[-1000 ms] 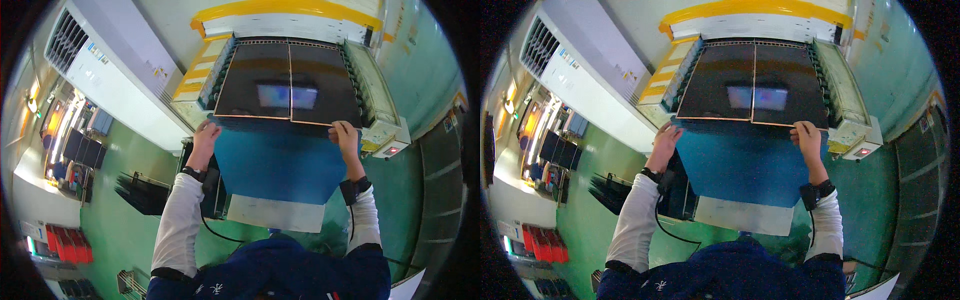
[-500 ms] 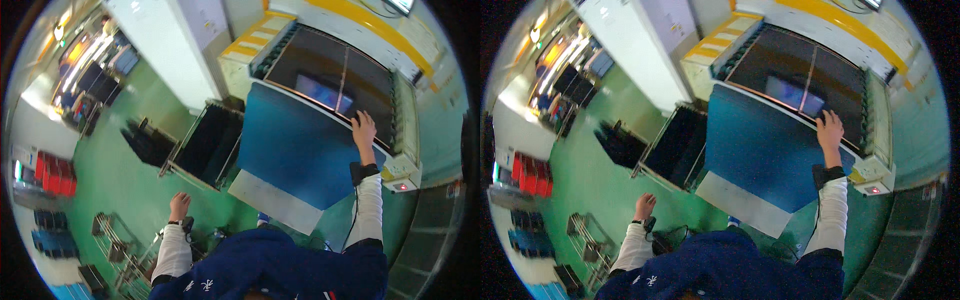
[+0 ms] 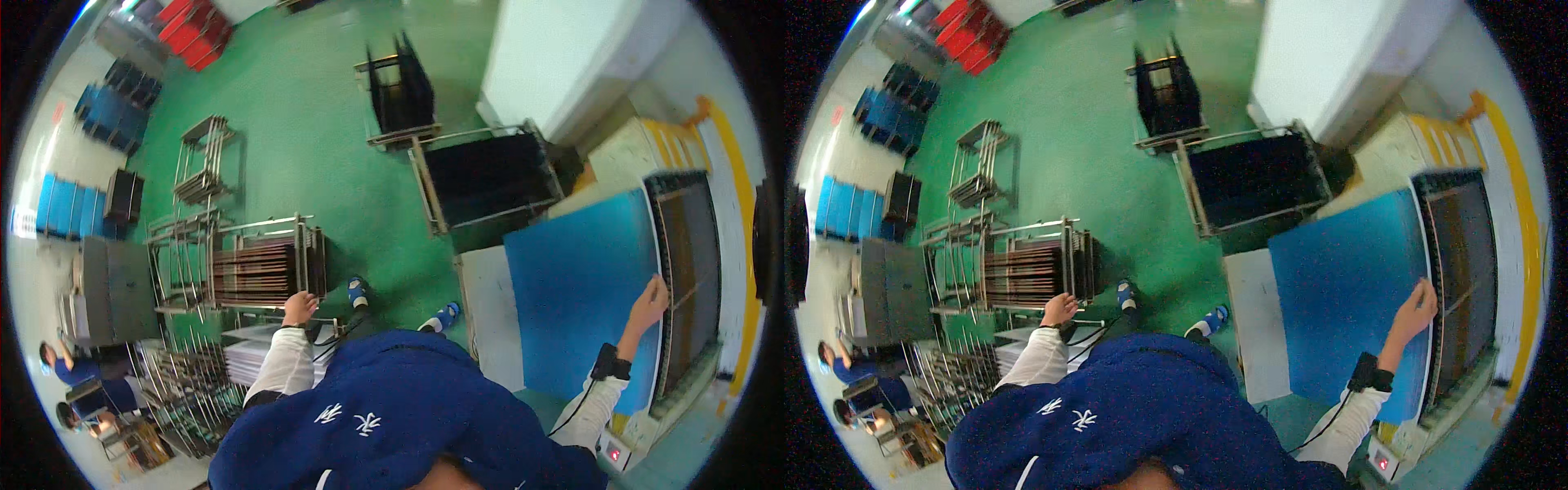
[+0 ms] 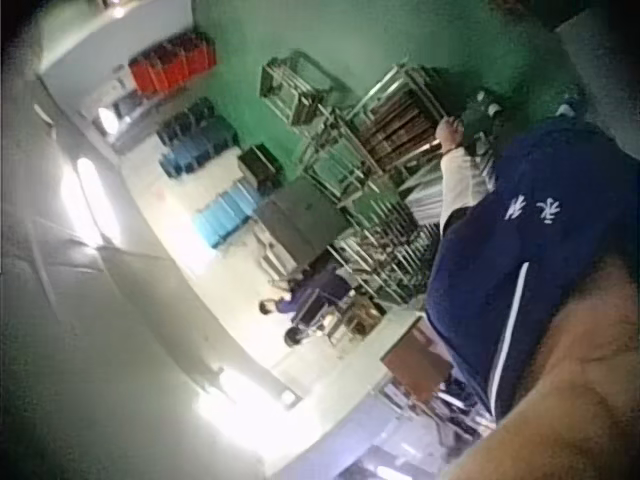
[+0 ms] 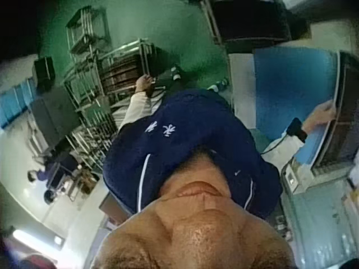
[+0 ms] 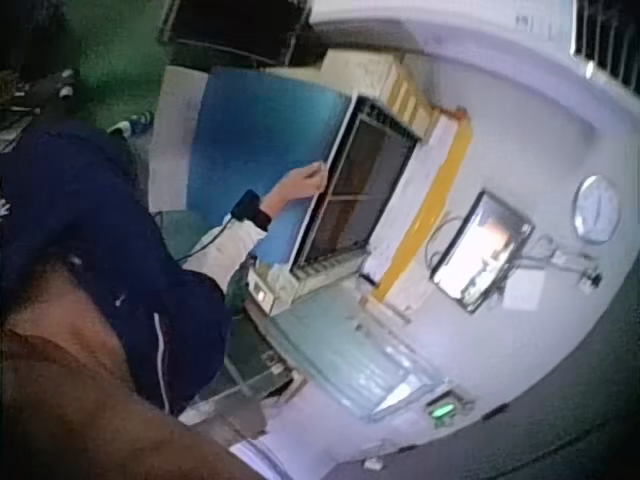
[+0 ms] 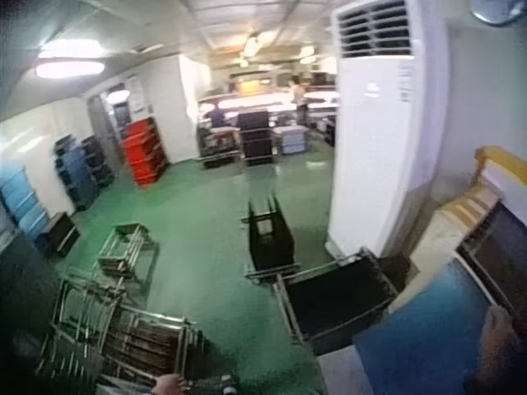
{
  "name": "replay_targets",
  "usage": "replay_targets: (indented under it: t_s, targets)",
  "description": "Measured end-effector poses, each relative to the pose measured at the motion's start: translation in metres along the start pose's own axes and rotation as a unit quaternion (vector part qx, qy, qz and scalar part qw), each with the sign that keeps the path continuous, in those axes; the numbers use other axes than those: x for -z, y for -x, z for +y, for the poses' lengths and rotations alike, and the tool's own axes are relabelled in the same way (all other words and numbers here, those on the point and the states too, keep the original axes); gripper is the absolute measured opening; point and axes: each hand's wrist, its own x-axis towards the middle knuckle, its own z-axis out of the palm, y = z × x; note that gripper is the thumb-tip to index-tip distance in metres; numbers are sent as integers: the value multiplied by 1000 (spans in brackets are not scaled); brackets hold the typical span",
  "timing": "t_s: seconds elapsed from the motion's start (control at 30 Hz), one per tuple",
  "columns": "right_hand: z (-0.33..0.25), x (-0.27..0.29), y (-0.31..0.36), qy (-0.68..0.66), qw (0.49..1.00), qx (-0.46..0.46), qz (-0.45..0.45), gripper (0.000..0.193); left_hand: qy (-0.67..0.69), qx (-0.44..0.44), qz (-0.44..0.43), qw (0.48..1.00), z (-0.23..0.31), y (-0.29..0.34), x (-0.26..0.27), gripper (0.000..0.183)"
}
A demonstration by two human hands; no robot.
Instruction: Loading large glass panels from storage racks into a conveyor processing machine.
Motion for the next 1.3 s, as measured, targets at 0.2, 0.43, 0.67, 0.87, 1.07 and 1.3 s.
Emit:
replay_targets:
  t_s: [0.2,0.43,0.67,0.87,1.07,1.3]
  targets:
    - [-202,-116,64,-117,967,55,-218,24,-71,-70,46,994,17,-25,30,7]
    - [-467,-238,200,-192,756,261,-568,24,72,-96,236,964,69,1,61,27]
    - [-678,-349,390,-182,547,447,-684,26,71,-91,286,951,72,-4,148,26]
    - [-811,-396,544,-121,480,458,-738,38,7,-80,429,900,81,-36,202,27]
    - [-856,-431,642,-122,480,473,-729,58,-142,-67,525,836,90,-61,233,40]
    - [-857,-454,670,-104,463,434,-766,67,-206,-64,561,799,97,-64,232,44]
